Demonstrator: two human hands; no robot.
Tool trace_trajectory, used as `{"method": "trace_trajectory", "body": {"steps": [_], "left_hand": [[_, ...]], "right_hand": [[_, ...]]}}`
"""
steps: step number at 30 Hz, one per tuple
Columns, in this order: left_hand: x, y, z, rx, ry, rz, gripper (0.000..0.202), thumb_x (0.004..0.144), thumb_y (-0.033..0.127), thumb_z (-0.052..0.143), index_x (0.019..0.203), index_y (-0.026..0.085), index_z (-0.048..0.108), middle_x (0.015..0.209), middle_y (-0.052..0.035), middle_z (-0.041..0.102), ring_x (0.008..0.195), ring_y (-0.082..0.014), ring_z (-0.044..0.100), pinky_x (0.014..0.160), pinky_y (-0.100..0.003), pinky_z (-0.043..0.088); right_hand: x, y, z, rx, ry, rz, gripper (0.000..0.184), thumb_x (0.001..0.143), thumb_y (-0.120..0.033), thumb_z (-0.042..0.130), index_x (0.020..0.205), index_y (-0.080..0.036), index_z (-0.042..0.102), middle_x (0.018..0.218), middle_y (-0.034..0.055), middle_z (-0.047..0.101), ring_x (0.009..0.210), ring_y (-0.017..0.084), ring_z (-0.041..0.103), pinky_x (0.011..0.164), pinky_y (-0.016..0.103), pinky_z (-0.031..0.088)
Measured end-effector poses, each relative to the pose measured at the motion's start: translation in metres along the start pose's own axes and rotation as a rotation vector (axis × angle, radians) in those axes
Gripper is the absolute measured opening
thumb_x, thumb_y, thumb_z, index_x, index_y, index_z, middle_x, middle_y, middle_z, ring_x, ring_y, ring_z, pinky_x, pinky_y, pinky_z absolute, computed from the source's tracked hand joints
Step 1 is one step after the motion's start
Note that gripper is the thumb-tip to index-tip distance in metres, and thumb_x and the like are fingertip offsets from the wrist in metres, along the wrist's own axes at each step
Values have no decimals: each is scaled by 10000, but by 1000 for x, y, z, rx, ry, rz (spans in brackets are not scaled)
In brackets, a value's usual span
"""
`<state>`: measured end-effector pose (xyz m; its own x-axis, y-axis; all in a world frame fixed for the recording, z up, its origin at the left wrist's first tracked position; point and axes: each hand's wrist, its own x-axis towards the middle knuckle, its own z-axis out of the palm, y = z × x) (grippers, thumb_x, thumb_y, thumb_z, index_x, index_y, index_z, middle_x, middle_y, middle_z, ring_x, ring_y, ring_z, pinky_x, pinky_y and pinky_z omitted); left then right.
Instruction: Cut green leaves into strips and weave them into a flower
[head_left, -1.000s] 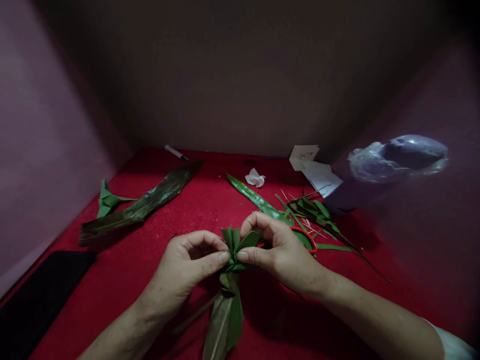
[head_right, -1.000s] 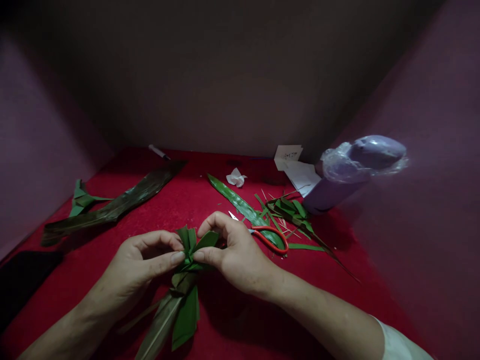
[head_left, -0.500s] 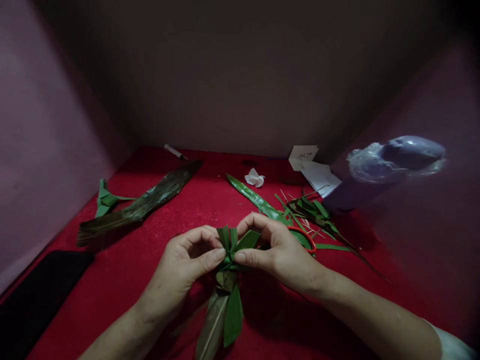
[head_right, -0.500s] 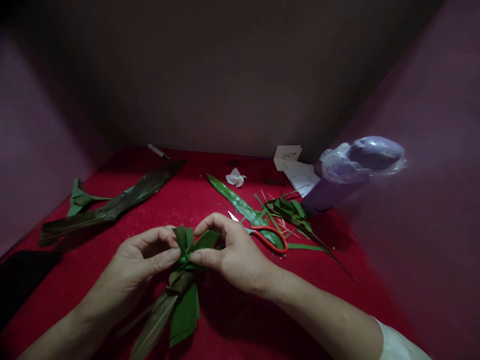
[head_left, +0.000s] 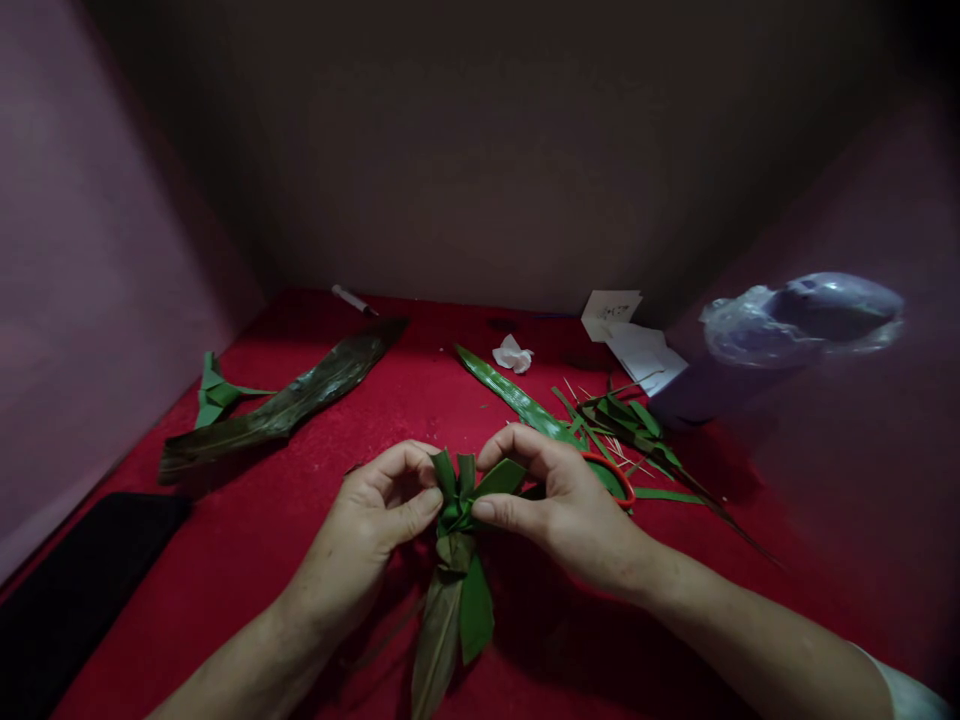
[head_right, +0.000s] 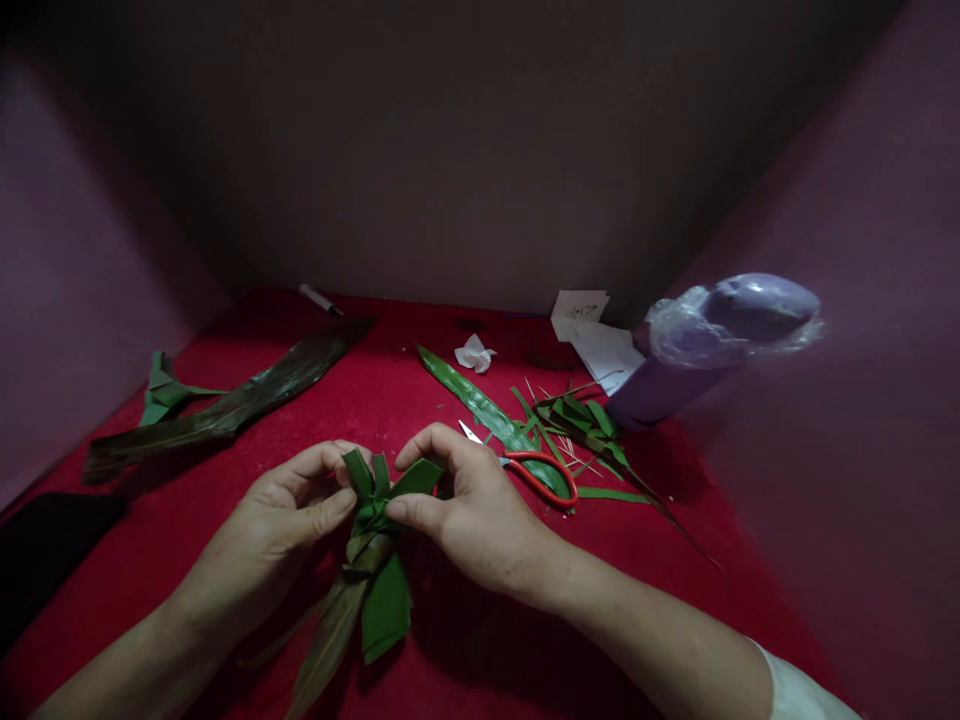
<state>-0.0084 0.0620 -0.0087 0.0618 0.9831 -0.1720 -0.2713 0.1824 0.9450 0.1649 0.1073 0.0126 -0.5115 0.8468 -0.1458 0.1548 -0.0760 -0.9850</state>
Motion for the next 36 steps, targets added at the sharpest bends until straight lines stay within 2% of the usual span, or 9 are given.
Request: {"method": "trace_trajectory", "body": {"steps": [5, 10, 14, 20, 25, 29, 32, 36], "left_hand": [[0, 2, -1, -8, 55, 0, 95, 772, 186, 625, 738, 202, 538, 738, 37, 525, 683, -104, 466, 635, -198, 399], [3, 5, -1, 85, 134, 92, 114, 805, 209, 593, 716, 200, 523, 778, 30, 554, 739, -105, 500, 698, -201, 408], [1, 8, 1, 175, 174, 156, 95, 767, 196, 637, 709, 193, 561, 797, 16, 597, 792, -130, 548, 746, -225, 425], [-2, 11, 5, 228, 196, 63, 62, 696, 167, 692, 733, 174, 643, 749, -7, 669, 716, -152, 592, 679, -251, 465], [-1, 10, 4, 257, 196, 36, 72, 671, 163, 716, 707, 179, 656, 685, 11, 657, 658, -132, 585, 636, -232, 472], [-1, 8, 2, 230, 284, 188, 157, 639, 131, 739, 691, 211, 614, 700, 45, 639, 686, -118, 597, 652, -208, 478], [-3, 6, 2, 283, 262, 295, 108, 674, 118, 704, 674, 216, 659, 775, 28, 668, 773, -127, 616, 730, -209, 476], [-3, 4, 4, 364, 284, 211, 133, 679, 151, 711, 784, 232, 718, 827, 4, 705, 783, -140, 634, 743, -220, 478]], "right_hand": [[2, 3, -2, -46, 38, -11, 221, 683, -133, 672, 832, -199, 523, 678, -45, 513, 609, 100, 464, 551, 226, 382], [4, 8, -4, -87, 98, -34, 207, 671, -135, 679, 810, -195, 537, 655, -47, 509, 586, 98, 455, 536, 225, 372], [4, 7, -4, -40, 95, -25, 225, 671, -126, 678, 829, -195, 534, 680, -44, 522, 607, 98, 468, 549, 223, 383], [3, 6, -5, -23, 55, -20, 232, 683, -117, 668, 850, -199, 529, 669, -48, 518, 612, 100, 470, 551, 222, 377], [3, 6, -4, -25, 58, -19, 236, 679, -111, 674, 848, -197, 534, 673, -50, 512, 616, 96, 461, 553, 218, 372], [4, 6, -4, 19, 54, -6, 253, 675, -100, 677, 858, -194, 530, 689, -47, 530, 618, 90, 480, 555, 212, 383], [5, 8, -4, 92, 38, 6, 263, 679, -98, 676, 870, -195, 523, 738, -38, 554, 648, 92, 518, 586, 218, 410], [7, 9, -4, 164, 6, 30, 267, 680, -89, 674, 872, -192, 521, 727, -40, 558, 642, 89, 525, 596, 220, 425]]}}
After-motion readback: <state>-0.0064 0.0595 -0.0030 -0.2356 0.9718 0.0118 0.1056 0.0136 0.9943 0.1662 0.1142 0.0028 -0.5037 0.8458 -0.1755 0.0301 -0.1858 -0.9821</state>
